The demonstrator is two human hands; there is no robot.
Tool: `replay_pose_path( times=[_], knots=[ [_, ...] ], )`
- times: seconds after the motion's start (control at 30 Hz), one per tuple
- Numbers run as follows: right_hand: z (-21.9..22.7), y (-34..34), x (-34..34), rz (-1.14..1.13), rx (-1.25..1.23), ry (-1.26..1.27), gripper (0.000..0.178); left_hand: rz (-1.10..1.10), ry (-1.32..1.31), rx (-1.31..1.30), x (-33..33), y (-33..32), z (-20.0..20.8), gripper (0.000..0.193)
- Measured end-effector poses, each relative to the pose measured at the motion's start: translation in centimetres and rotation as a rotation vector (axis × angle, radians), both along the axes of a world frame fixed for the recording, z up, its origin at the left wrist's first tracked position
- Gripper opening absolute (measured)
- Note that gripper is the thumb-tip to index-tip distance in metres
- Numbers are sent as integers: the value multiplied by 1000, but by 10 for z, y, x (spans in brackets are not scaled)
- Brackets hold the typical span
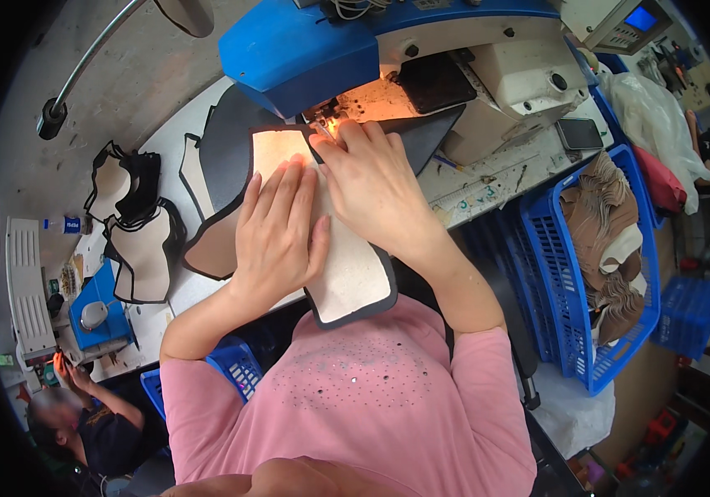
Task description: The person sews the edges of multiple beige fabric pieces with black trim using a sewing machine. They feed each piece through the machine one by one, guiding the fabric with both hands. After sewing, the person stacks the finished pieces and secures the stack with a rubber band.
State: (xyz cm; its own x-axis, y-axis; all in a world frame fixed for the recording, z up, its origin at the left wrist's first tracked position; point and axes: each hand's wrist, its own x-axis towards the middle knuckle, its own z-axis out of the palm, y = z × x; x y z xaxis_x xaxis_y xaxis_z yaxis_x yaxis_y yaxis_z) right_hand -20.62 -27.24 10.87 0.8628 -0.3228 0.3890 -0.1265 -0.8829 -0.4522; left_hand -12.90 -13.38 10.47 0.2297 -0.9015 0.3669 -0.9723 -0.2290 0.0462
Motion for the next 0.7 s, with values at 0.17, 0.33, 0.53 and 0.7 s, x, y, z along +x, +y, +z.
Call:
replay_pose_path(
  times=[0.17,0.33,0.53,0.7],
  knots=[
    [-6,-10,7,4,-20,-21,28,-35,-14,-23,7,-9,2,48],
    [-11,-20,12,10,71,-43,27,-57,-10,-4,15,-20,6,46],
    [-2,-18,2,-6,234,-103,21,-105,11,-8,22,-26,11,34],
    [-1,-12,-5,-12,316,-134,20,-104,75,-51,30,-29,18,27]
  ],
)
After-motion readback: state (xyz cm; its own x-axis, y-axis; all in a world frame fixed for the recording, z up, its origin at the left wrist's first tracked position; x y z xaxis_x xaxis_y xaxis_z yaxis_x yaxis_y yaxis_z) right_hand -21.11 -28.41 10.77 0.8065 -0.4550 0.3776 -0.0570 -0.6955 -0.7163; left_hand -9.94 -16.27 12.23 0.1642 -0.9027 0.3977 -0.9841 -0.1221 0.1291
